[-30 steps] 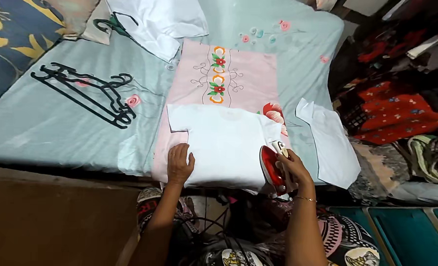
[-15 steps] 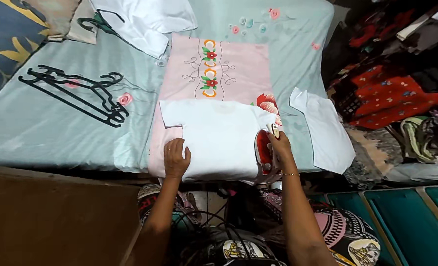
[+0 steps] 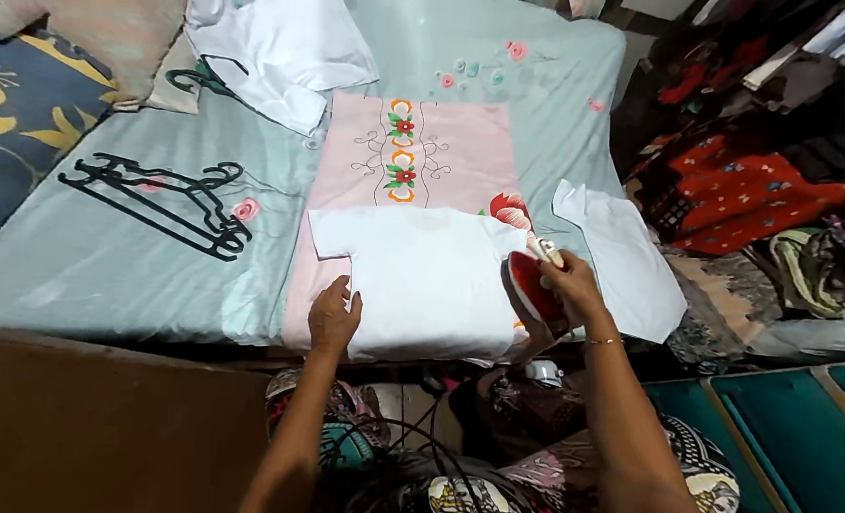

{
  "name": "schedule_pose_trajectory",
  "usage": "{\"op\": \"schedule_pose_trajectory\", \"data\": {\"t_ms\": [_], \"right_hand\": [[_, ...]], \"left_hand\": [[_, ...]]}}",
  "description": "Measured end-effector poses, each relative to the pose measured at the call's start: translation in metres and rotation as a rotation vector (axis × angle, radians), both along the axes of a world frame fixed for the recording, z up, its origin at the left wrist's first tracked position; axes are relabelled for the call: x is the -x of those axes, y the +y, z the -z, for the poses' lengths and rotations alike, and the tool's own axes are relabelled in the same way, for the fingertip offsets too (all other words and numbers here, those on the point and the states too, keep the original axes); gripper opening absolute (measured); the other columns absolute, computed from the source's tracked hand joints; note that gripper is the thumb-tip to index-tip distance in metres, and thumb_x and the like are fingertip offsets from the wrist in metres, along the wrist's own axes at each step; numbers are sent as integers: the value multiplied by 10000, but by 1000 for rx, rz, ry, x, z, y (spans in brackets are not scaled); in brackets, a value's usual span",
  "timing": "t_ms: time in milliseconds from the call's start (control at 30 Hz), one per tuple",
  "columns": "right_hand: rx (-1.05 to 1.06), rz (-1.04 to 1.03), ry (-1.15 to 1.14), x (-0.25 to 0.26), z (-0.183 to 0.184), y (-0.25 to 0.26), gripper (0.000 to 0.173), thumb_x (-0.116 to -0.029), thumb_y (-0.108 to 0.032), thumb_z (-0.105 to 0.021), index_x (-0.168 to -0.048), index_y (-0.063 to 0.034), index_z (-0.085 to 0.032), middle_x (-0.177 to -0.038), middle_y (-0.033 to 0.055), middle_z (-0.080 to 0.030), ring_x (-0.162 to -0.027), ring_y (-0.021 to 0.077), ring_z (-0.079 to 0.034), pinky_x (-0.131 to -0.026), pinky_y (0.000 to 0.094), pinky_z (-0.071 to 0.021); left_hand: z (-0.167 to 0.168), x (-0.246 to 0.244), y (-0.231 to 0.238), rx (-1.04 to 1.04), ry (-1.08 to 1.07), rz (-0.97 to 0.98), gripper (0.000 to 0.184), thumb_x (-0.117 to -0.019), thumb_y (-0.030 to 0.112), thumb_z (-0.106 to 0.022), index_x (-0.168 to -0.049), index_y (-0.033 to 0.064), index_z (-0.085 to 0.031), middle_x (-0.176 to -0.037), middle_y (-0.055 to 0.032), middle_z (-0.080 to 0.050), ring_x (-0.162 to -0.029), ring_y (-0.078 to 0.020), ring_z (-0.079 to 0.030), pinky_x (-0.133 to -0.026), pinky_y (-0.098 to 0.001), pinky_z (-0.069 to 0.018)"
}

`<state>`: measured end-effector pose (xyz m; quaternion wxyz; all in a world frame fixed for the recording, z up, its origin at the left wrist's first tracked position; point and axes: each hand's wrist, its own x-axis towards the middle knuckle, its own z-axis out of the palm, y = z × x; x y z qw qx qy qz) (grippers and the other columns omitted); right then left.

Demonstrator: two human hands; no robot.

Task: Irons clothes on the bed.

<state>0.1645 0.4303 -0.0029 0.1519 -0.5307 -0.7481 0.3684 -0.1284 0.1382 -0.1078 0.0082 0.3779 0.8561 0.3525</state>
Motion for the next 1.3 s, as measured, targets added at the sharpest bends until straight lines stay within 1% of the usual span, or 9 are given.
{"op": "schedule_pose_trajectory", "data": {"t_ms": [167, 333, 500, 633, 733, 867, 1067, 1200, 1300], "right_hand": [[-93, 50, -4, 10, -14, 62, 384, -1000, -293, -674, -1255, -11, -621, -931, 195, -652, -693, 255, -589, -672, 465, -510], [22, -128, -32, 29, 17, 122, 311, -990, -279, -686, -1206, -59, -650, -811, 116, -618, -569, 158, -486, -545, 351, -437], [93, -201, -72, 55, 51, 155, 363, -996, -297, -682, -1249, -39, -650, -966, 187, -658, -724, 240, -571, -691, 453, -495], [61, -207, -61, 70, 54, 156, 403, -1006, -376, -668, -1273, -75, -646, -874, 179, -642, -643, 251, -531, -624, 464, -469], [142, -255, -54, 65, 46, 148, 395, -1012, -341, -666, -1313, -88, -625, -830, 128, -612, -601, 174, -477, -573, 372, -436], [194, -322, -105, 47, 40, 143, 256, -1015, -248, -659, -1169, -46, -637, -747, 75, -581, -555, 114, -460, -528, 289, -396], [111, -226, -44, 80, 52, 149, 464, -996, -379, -673, -1329, -59, -633, -923, 199, -658, -685, 266, -567, -663, 486, -497], [98, -206, -61, 106, 51, 149, 487, -987, -435, -670, -1287, -55, -627, -934, 194, -649, -686, 274, -572, -644, 486, -492], [123, -181, -47, 82, 52, 143, 504, -996, -443, -652, -1330, -68, -604, -941, 192, -638, -674, 260, -543, -626, 471, -477]], "left_hand": [[16, -3, 9, -55, 156, -48, 355, -928, 144, -611, -1180, -91, -694, -880, -227, -710, -812, -417, -694, -773, -575, -539], [30, -3, 13, -99, 246, -95, 361, -906, 171, -595, -1136, -83, -708, -819, -193, -698, -739, -375, -681, -718, -529, -539], [35, -2, 16, -117, 283, -117, 370, -884, 175, -589, -1107, -95, -707, -799, -182, -689, -694, -347, -663, -679, -499, -533], [36, -5, 16, -93, 271, -119, 380, -892, 176, -599, -1121, -111, -693, -822, -209, -692, -719, -375, -671, -701, -530, -541], [33, -5, 15, -75, 267, -121, 376, -898, 176, -597, -1129, -103, -696, -831, -209, -695, -726, -378, -672, -704, -529, -541], [33, -6, 16, -80, 270, -121, 366, -890, 163, -599, -1115, -110, -695, -823, -209, -686, -724, -374, -667, -704, -523, -538], [37, -5, 17, -108, 280, -125, 354, -887, 151, -602, -1108, -110, -693, -822, -204, -679, -713, -351, -650, -697, -488, -529], [36, -5, 13, -105, 253, -115, 357, -883, 157, -623, -1113, -106, -697, -828, -201, -687, -726, -356, -662, -711, -500, -539], [35, -4, 13, -114, 241, -102, 344, -889, 157, -629, -1104, -102, -700, -823, -204, -687, -724, -357, -668, -712, -499, -542]]}}
